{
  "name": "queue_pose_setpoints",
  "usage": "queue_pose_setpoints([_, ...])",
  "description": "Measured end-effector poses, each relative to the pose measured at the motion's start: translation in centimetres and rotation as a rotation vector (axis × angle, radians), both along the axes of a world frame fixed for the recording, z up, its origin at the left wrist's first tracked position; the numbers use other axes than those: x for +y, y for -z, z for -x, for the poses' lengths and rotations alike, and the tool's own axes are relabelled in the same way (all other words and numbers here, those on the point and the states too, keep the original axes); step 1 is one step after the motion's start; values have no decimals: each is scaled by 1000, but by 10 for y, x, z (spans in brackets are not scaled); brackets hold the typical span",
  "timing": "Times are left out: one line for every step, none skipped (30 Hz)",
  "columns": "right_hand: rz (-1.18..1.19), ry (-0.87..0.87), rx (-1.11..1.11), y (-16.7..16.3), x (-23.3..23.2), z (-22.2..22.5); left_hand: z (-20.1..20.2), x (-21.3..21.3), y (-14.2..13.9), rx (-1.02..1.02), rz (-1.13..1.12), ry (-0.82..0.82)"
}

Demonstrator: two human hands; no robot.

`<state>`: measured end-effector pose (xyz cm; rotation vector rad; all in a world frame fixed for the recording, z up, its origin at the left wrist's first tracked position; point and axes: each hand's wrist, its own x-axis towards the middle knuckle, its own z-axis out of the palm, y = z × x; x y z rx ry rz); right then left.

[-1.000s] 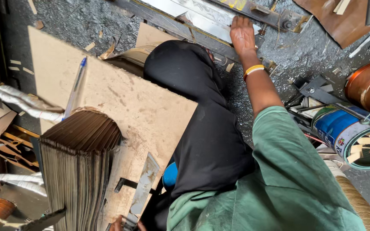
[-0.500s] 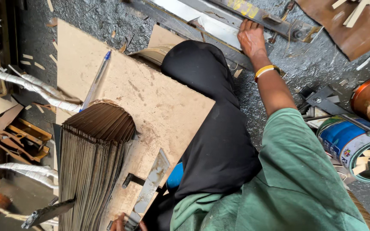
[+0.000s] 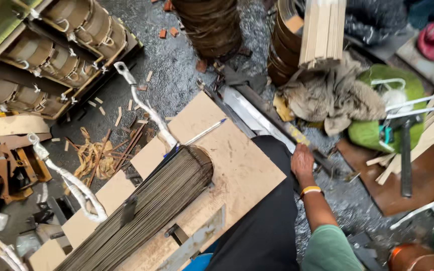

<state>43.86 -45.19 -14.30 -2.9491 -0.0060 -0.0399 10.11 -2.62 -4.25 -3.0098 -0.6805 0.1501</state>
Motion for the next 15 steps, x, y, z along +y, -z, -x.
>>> queue_pose_setpoints([7,25,-36,-6,2,2,-7,-4,-3,1,13,-8])
queue_pose_setpoints([39,16,122,-11,4,6,-16,-7,-1,1,21,-15])
queue_pose_setpoints([72,14,272,-16,7,7,-25,-8,2,-1,32,-27])
queue_pose_setpoints([-321,204,239,-17,8,10,-27,-8,2,-5,44,-36])
queue_pose_setpoints([-446,269,220,-22,10,14,-27,-6,0,-8,54,-46])
queue_pose_setpoints([-487,290,214,-22,11,16,-21,-3,-1,-5,75,-51])
queue_pose_setpoints([-462,281,218,-21,13,20,-21,0,-1,-10,94,-55])
queue_pose_setpoints([-434,278,205,-20,15,22,-10,3,-10,-15,112,-59])
queue_pose_setpoints([-409,273,186,-18,16,25,6,4,-21,-17,133,-63])
queue_pose_setpoints([-369,269,157,-15,16,29,24,1,-37,-31,156,-49])
queue_pose_setpoints([-332,255,117,-14,15,32,33,-3,-48,-51,181,-17])
queue_pose_setpoints([-315,236,66,-12,11,36,43,-12,-60,-100,200,37])
queue_pose_setpoints([-307,209,21,-12,7,41,56,-19,-77,-151,211,96])
queue_pose_setpoints([-324,178,-13,-18,2,49,65,-25,-91,-225,213,156])
queue_pose_setpoints([-365,143,-33,-23,-9,59,69,-28,-102,-238,202,188])
